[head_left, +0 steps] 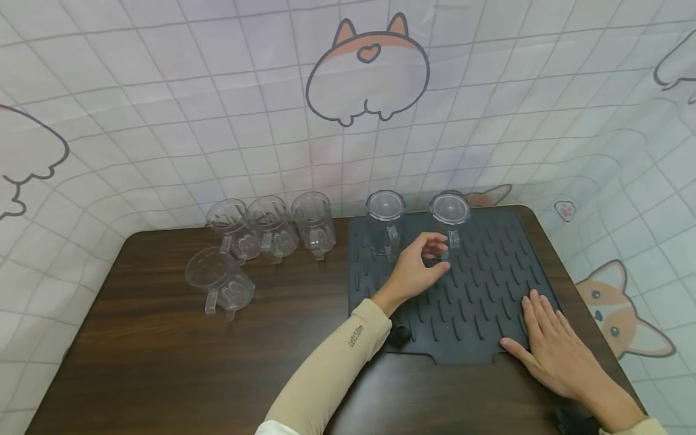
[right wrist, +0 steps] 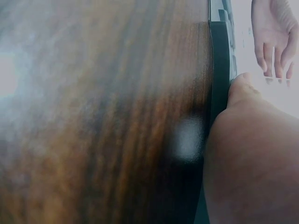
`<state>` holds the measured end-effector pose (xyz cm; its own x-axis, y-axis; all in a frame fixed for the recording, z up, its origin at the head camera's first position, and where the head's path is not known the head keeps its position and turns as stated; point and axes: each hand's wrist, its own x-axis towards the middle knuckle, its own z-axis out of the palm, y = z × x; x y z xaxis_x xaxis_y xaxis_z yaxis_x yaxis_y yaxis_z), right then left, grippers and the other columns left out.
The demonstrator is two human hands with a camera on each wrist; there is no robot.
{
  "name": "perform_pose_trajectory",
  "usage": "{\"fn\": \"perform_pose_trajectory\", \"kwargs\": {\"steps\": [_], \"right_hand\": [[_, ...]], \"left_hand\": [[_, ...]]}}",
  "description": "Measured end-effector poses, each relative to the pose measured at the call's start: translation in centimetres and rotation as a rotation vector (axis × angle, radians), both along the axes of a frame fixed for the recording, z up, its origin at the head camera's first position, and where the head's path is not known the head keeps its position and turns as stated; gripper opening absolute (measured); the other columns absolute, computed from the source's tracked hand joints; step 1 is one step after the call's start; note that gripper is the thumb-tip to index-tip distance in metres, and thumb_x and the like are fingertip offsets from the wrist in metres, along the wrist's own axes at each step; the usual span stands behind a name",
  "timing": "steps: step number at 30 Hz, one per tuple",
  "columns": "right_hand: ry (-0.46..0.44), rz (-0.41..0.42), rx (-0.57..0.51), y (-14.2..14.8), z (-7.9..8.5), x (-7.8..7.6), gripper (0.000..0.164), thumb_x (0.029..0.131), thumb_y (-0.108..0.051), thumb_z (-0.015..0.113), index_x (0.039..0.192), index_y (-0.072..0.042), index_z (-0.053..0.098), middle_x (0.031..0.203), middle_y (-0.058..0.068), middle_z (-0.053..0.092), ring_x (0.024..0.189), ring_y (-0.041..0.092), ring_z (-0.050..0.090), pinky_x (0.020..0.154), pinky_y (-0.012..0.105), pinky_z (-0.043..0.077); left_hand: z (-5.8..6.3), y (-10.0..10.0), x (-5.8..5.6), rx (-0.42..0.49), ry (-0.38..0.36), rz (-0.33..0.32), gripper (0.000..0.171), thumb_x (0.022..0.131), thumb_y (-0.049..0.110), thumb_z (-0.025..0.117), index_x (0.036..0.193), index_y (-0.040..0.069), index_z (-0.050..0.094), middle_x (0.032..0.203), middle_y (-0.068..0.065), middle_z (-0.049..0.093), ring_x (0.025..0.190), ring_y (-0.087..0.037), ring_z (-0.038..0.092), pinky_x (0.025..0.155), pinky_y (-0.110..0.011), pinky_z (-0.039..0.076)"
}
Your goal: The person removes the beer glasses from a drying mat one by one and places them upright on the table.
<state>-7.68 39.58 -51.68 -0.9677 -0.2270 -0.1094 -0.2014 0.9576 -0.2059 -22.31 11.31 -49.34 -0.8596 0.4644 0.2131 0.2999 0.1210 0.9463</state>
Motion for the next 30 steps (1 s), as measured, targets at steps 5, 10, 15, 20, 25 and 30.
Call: {"fn": "perform_pose_trajectory", "kwargs": {"steps": [5,10,15,20,25,30], "right_hand": [[0.010,0.003,0.006,-0.3,0.1,-0.1,0.095,0.106,-0.056,0.047,0.162,0.008,0.005,0.171,0.032,-0.001,0.160,0.050,0.001,0.130,0.052,-0.017],[0.011,0.001,0.011,-0.3,0.1,-0.1,0.095,0.106,-0.057,0.047,0.162,0.008,0.005,0.171,0.032,-0.001,0.160,0.049,0.001,0.130,0.052,-0.017],[0.014,-0.004,0.015,-0.3,0.1,0.0,0.096,0.106,-0.057,0.047,0.162,0.008,0.005,0.171,0.031,-0.001,0.161,0.048,0.000,0.130,0.051,-0.018],[0.024,-0.005,0.010,-0.4,0.0,0.0,0.096,0.105,-0.057,0.048,0.162,0.008,0.006,0.171,0.031,0.000,0.161,0.047,0.000,0.130,0.049,-0.019],[0.018,-0.005,0.005,-0.4,0.0,0.0,0.095,0.106,-0.056,0.048,0.162,0.008,0.006,0.171,0.031,0.000,0.161,0.048,0.000,0.130,0.050,-0.018],[0.012,-0.014,0.000,-0.3,0.1,0.1,0.095,0.106,-0.056,0.047,0.162,0.009,0.006,0.171,0.032,0.000,0.161,0.049,0.000,0.130,0.052,-0.016]], "left_hand": [[0.0,0.5,0.0,-0.008,-0.009,0.015,0.046,0.097,0.007,0.068,0.140,0.006,0.054,0.135,-0.016,0.065,0.126,-0.025,0.062,0.108,-0.028,0.051],[0.3,1.0,0.1,0.066,-0.068,-0.033,0.045,0.098,0.004,0.067,0.141,0.004,0.057,0.140,-0.018,0.064,0.133,-0.028,0.062,0.114,-0.030,0.049],[0.5,1.3,0.4,0.123,-0.123,-0.087,0.044,0.100,0.000,0.062,0.143,0.003,0.056,0.141,-0.020,0.063,0.135,-0.032,0.061,0.113,-0.033,0.051],[0.1,1.5,0.4,0.148,-0.128,-0.064,0.036,0.101,-0.002,0.059,0.137,0.003,0.060,0.136,-0.019,0.067,0.129,-0.029,0.065,0.105,-0.022,0.053],[-0.4,1.4,0.3,0.181,-0.135,-0.040,0.029,0.101,-0.003,0.060,0.128,0.001,0.066,0.128,-0.020,0.070,0.119,-0.029,0.071,0.098,-0.019,0.057],[-0.2,1.2,0.6,0.186,-0.140,-0.061,0.026,0.100,-0.004,0.060,0.126,-0.002,0.067,0.126,-0.022,0.070,0.116,-0.030,0.072,0.097,-0.023,0.059]]}}
